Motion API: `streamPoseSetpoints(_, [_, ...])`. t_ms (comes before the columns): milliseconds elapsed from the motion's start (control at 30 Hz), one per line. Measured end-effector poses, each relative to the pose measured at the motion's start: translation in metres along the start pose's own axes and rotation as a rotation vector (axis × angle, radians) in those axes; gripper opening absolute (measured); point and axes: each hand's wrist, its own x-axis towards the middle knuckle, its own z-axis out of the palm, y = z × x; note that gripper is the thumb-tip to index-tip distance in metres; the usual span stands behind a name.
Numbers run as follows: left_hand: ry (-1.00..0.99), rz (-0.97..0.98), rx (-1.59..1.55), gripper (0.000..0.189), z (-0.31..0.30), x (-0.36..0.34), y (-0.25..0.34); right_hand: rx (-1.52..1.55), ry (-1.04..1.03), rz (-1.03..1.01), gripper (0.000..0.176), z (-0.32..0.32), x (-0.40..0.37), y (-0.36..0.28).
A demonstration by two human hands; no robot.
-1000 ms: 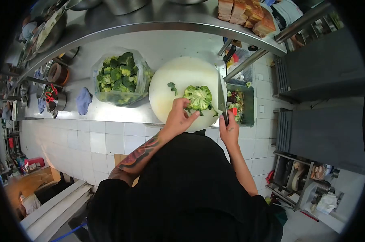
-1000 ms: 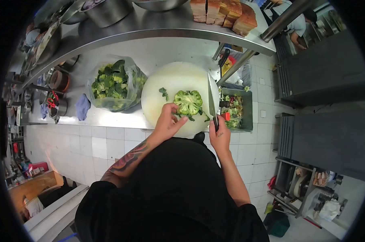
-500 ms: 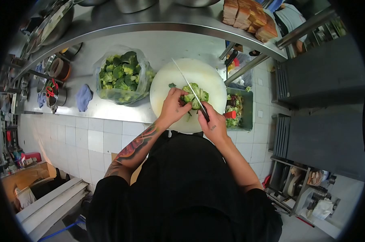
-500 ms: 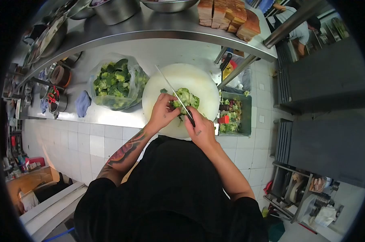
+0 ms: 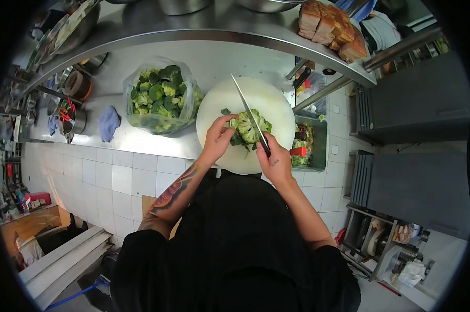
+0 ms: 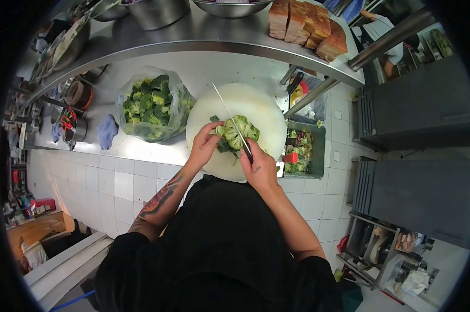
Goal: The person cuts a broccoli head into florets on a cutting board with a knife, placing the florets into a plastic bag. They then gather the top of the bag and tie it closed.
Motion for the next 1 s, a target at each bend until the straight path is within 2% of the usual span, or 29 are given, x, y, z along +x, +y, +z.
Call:
streamPoseSetpoints(67, [-0.026,-0.112,-0.089,0.034,-0.001,0.0,-0.006,0.049,-0.008,0.037,0.032,-0.001,-0.004,0.0])
streamPoseSetpoints(200, [-0.019,-0.041,0.039,0.029,-0.009,0.004,-0.008,0.159,0.043,0.091,0.035,-0.008,-0.019,0.011])
streamPoseSetpoints(267, [0.013,0.079,-0.034,0.031,-0.007,0.007,0.01,0.282,0.179,0.099,0.036,-0.006,-0.026,0.034])
streamPoseSetpoints(400, [0.068,0.193,0.101,0.031,-0.021,0.009,0.049,0.404,0.236,0.174,0.033,-0.013,-0.031,0.058])
streamPoseSetpoints(467, [0.178,0.387,0.34,0.032,-0.045,0.014,0.078,0.367,0.237,0.311,0.032,-0.016,-0.042,0.072])
streamPoseSetpoints(500, [0.261,0.538,0.485,0.032,-0.071,0.021,0.085,0.375,0.233,0.308,0.032,-0.018,-0.046,0.078])
streamPoseSetpoints(567, [0.465,0.407,0.252,0.033,-0.117,0.034,0.092,0.34,0.254,0.358,0.031,-0.018,-0.055,0.088])
streamPoseSetpoints(633, [0.651,0.177,0.494,0.029,-0.166,0.047,0.101,0.34,0.265,0.343,0.031,-0.015,-0.061,0.1])
streamPoseSetpoints(667, [0.649,0.178,0.498,0.029,-0.183,0.055,0.098,0.332,0.277,0.329,0.031,-0.013,-0.063,0.103])
streamPoseSetpoints(733, [0.664,0.516,0.832,0.03,-0.193,0.065,0.096,0.376,0.293,0.341,0.03,-0.011,-0.062,0.098])
streamPoseSetpoints(767, [0.669,0.619,0.89,0.029,-0.189,0.067,0.091,0.356,0.279,0.302,0.03,-0.01,-0.062,0.098])
streamPoseSetpoints(800, [0.645,0.621,0.875,0.029,-0.171,0.063,0.098,0.331,0.27,0.269,0.029,-0.011,-0.063,0.098])
streamPoseSetpoints(867, [0.443,0.675,0.652,0.025,-0.122,0.041,0.107,0.25,0.284,0.267,0.029,-0.014,-0.061,0.086])
streamPoseSetpoints(933, [0.106,0.403,0.5,0.019,-0.076,0.005,0.086,0.153,0.275,0.235,0.031,-0.012,-0.06,0.094])
streamPoseSetpoints(1000, [-0.208,0.006,0.381,0.024,-0.031,-0.022,0.069,0.095,0.266,0.25,0.033,-0.012,-0.056,0.096])
